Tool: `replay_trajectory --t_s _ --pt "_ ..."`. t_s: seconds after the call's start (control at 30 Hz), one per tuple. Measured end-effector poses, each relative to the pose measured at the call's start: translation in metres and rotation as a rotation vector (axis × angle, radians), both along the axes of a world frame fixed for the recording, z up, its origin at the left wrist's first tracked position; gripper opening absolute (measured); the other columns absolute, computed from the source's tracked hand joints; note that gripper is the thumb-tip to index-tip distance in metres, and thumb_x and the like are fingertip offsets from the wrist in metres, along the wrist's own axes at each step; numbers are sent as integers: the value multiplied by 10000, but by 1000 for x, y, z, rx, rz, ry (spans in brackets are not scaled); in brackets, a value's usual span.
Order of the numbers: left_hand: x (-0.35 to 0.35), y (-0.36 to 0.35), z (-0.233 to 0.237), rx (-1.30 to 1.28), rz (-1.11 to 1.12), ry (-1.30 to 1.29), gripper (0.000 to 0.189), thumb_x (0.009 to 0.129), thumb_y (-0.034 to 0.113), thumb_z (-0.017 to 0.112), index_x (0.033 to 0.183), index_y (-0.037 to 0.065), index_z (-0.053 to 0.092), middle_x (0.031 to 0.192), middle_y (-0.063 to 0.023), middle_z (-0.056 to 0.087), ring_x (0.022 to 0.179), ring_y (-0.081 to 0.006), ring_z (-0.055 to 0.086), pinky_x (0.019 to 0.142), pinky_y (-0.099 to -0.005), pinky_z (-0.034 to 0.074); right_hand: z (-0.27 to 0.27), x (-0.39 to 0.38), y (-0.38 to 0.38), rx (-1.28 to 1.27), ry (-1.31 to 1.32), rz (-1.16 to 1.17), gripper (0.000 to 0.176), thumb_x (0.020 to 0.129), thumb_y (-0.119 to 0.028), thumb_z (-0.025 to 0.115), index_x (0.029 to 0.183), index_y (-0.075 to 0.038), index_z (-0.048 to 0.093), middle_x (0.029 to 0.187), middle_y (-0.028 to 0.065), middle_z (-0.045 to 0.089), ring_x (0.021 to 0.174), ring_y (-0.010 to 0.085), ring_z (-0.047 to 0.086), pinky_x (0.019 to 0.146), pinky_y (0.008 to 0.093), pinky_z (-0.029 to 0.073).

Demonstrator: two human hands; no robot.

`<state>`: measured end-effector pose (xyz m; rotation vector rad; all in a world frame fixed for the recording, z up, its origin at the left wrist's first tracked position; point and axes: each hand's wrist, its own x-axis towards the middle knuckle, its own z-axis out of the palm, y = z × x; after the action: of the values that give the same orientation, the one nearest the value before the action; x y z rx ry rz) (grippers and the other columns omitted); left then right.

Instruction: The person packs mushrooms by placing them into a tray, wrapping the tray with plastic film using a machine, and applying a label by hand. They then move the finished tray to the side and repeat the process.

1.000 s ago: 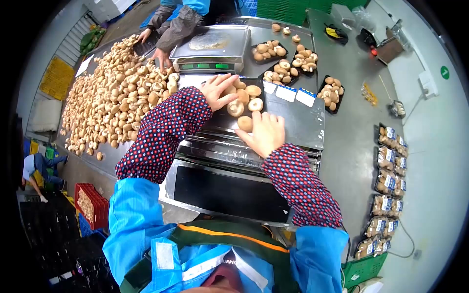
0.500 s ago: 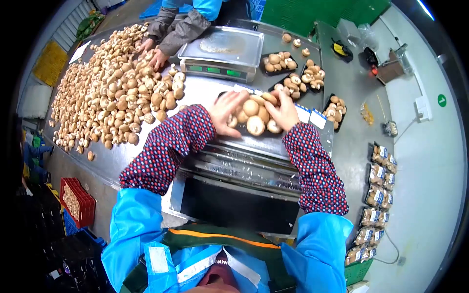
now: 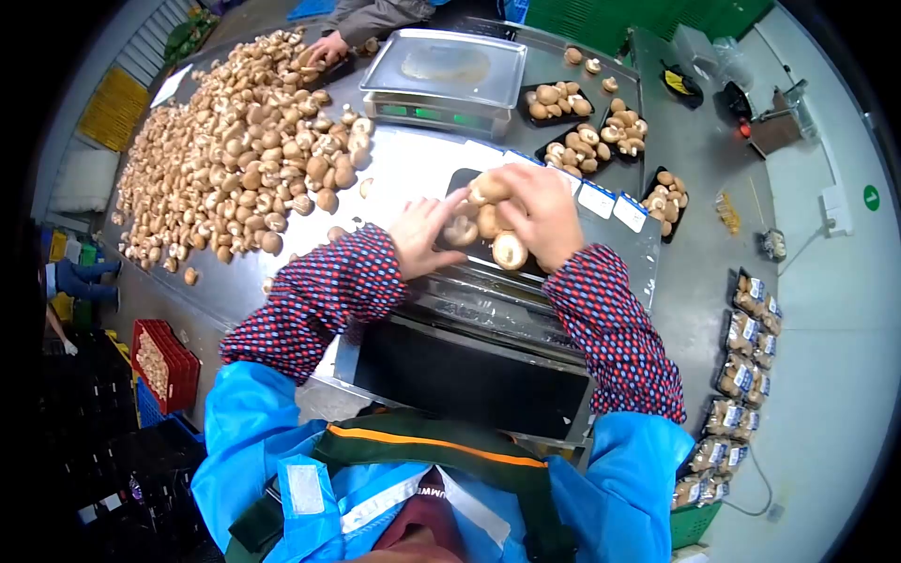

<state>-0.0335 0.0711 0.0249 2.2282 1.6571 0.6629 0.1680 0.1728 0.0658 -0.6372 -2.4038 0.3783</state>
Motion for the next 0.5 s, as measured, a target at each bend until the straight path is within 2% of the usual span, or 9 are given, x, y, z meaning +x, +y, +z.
replay_trajectory --t_s 0.03,0.07,0.1,0.17,0.2,0.23,0.33,0.4,0.5 --pt "1 0 -14 117 24 -41 836 689 280 740 1359 56 293 1059 -160 535 966 -327 491 886 -423 364 -3 -9 1 104 -186 49 374 752 -114 629 1120 -92 564 1119 95 552 1096 270 480 985 410 311" --pt "-2 1 -24 115 36 -91 808 689 257 742 1342 45 315 1053 -155 549 975 -322 501 896 -422 369 -14 -10 2 137 -256 59 401 764 -162 622 1156 -106 554 1139 90 544 1144 254 439 1002 433 261" --pt "-3 1 -18 111 48 -150 781 689 235 744 1325 34 337 1047 -151 563 983 -317 510 907 -421 374 -13 -8 1 -38 -242 95 457 764 -224 632 1196 -108 534 1176 92 532 1161 266 426 993 443 258" --pt "-11 -1 -8 -41 63 -298 708 702 176 740 1291 26 376 972 -126 611 936 -273 568 878 -386 424 -18 4 10 -22 -252 112 512 761 -279 640 1229 -116 510 1215 99 516 1169 275 422 991 441 255" --pt "-14 -1 -8 -87 19 -459 636 738 141 722 1271 33 392 915 -90 645 855 -205 613 809 -332 473 -15 11 12 -110 -198 137 526 769 -320 632 1231 -102 504 1233 102 513 1177 278 418 993 449 253" --pt "-18 -1 -12 -219 -57 -707 574 780 144 699 1259 38 400 914 -80 653 843 -169 623 761 -300 492 -6 15 11 -218 -204 173 646 736 -382 655 1274 -87 455 1281 144 459 1219 331 367 1006 472 237" --pt "-25 10 -18 -278 -134 -662 372 811 143 670 1127 14 522 936 -92 654 873 -156 621 779 -300 492 10 27 -8 -104 -481 129 873 660 -453 701 1365 -109 318 1374 201 292 1280 440 229 1034 514 197" --pt "-23 14 -9 -265 -100 -604 235 801 110 665 1005 11 604 941 -110 646 886 -185 621 805 -309 487 -4 31 -8 -120 -473 117 860 660 -403 707 1367 -113 313 1366 193 302 1287 430 224 1044 524 192" --pt "-30 18 -11 -75 -143 -309 305 749 76 684 1037 21 597 931 -112 630 911 -228 605 825 -322 481 -6 32 -8 -139 -462 75 887 644 -371 723 1376 -117 292 1377 195 280 1295 427 211 1050 515 194"
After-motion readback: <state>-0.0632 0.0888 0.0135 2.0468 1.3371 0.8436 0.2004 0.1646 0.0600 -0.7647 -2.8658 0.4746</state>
